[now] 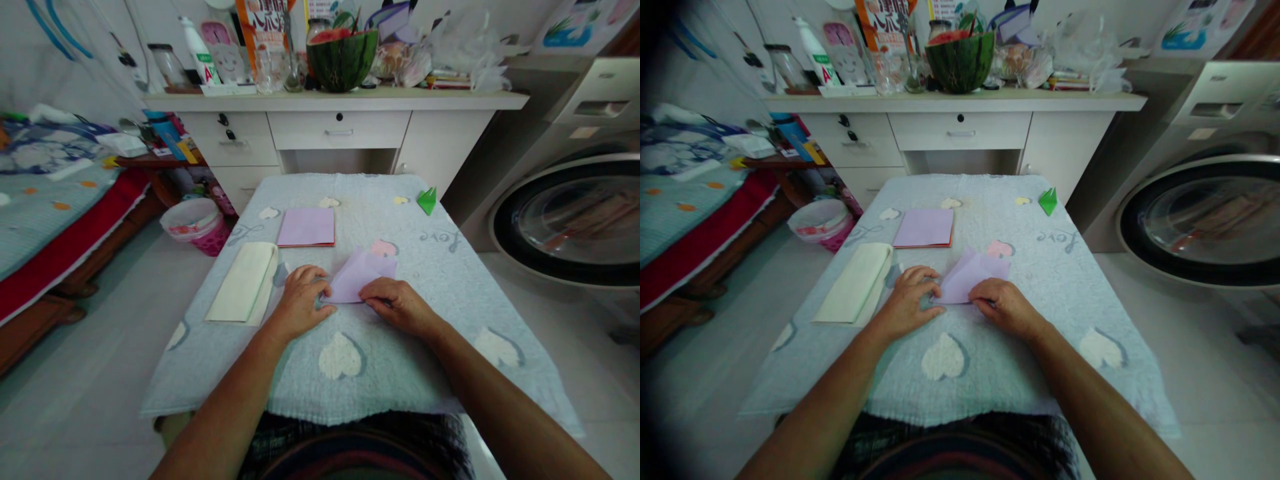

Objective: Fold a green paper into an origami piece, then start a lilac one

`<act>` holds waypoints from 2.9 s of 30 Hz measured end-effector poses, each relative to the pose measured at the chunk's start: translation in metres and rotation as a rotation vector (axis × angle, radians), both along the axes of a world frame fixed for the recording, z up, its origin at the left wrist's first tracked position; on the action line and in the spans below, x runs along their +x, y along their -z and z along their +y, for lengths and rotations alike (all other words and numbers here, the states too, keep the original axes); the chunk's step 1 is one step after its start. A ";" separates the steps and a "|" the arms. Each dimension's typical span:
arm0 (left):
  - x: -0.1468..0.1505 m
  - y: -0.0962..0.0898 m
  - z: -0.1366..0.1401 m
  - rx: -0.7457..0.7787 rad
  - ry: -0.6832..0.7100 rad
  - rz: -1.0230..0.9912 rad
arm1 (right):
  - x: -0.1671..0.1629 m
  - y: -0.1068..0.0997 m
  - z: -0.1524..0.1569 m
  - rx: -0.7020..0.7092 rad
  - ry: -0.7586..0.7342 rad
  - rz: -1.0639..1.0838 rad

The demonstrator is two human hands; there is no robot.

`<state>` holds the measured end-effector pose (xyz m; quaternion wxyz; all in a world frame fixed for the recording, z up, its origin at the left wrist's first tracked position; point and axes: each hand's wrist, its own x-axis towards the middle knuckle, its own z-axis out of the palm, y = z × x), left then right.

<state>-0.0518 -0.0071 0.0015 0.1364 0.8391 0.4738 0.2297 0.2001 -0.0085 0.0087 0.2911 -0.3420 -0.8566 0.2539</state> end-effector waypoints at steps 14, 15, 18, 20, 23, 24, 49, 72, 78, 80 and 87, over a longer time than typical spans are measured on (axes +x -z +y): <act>0.000 0.000 0.002 -0.067 0.011 -0.053 | 0.009 0.005 0.006 -0.175 0.113 0.045; 0.000 0.000 0.002 -0.070 0.008 -0.058 | 0.009 0.005 0.007 -0.185 0.122 0.050; -0.001 0.000 0.002 -0.084 -0.013 -0.073 | 0.009 0.007 0.007 -0.217 0.154 0.065; -0.001 0.000 0.002 -0.091 -0.017 -0.073 | 0.008 0.007 0.007 -0.226 0.184 0.064; -0.001 0.000 0.002 -0.098 -0.022 -0.070 | 0.007 0.007 0.007 -0.201 0.257 0.039; -0.001 0.000 0.001 -0.100 -0.025 -0.071 | 0.006 0.008 0.008 -0.183 0.283 0.029; 0.020 -0.010 -0.030 0.084 -0.164 0.075 | -0.003 0.028 0.017 -0.027 0.461 -0.145; 0.007 0.005 -0.010 -0.030 -0.081 -0.123 | 0.004 0.002 0.007 -0.083 0.253 0.108; 0.003 0.005 -0.010 -0.053 -0.029 -0.096 | 0.008 -0.004 0.003 -0.171 0.215 0.045; 0.003 0.003 -0.010 -0.066 -0.031 -0.094 | 0.010 -0.003 0.004 -0.149 0.233 0.018; 0.004 0.003 -0.011 -0.070 -0.050 -0.089 | 0.010 0.001 0.005 -0.109 0.255 -0.034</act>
